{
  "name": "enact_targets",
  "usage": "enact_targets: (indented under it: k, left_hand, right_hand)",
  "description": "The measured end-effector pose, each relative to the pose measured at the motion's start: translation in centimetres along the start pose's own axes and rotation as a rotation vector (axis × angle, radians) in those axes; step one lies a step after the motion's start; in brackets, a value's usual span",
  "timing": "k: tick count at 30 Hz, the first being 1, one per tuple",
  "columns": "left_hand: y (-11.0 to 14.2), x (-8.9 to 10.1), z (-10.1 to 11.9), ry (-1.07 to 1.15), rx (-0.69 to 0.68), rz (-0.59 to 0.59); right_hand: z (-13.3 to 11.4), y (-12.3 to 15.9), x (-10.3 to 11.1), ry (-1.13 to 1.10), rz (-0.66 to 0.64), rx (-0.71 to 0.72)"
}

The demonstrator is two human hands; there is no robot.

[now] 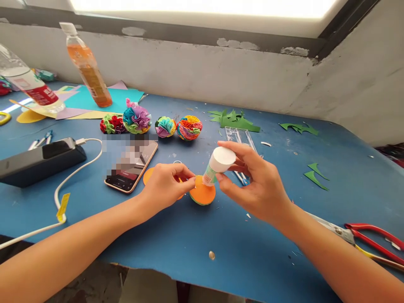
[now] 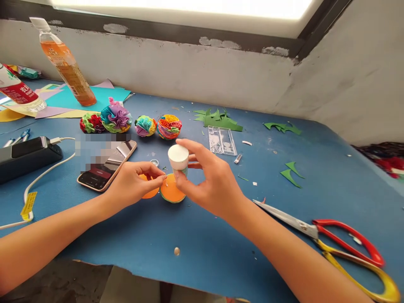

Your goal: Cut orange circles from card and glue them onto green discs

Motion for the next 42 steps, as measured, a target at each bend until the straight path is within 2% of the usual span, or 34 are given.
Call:
enact_targets:
  k: [11, 14, 19, 24, 34, 42]
  left_hand:
    - [-0.1, 0.2, 0.2, -0.024, 0.045, 0.002]
    - [-0.1, 0.4, 0.3, -0.019, 0.027, 0.018]
    - [-0.2, 0.5, 0.2, 0.002, 0.044, 0.026]
    - [-0.2, 0.5, 0.1, 0.014, 0.065, 0.039]
    - [-0.2, 0.5, 0.1, -0.001, 0.047, 0.067]
    - [-0.2, 0.6, 0.0, 0.020, 0.028, 0.064]
  right_hand:
    - [0.4, -0.8, 1.6, -0.003, -0.170, -0.017]
    - [0.3, -0.7, 1.9, -0.012, -0.168, 0.015]
    - [0.2, -0.4, 1.6, -0.048, -0.094, 0.024]
    - [0.5, -0.3, 1.0, -0.076, -0.214, 0.006]
    - [0.6, -0.4, 1.6, 0.059, -0.229, 0.057]
    - [0.5, -0.7, 2.8, 0.096, -0.353, 0.030]
Point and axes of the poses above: each hand's wrist, its own y-axis away from the middle knuckle, its own x-axis out of the back of the hand, z = x × y, the point moved 1 cm from there along -y, towards the middle knuckle, and after that the axes turned 2 degrees about z, right-handed, at the moved point
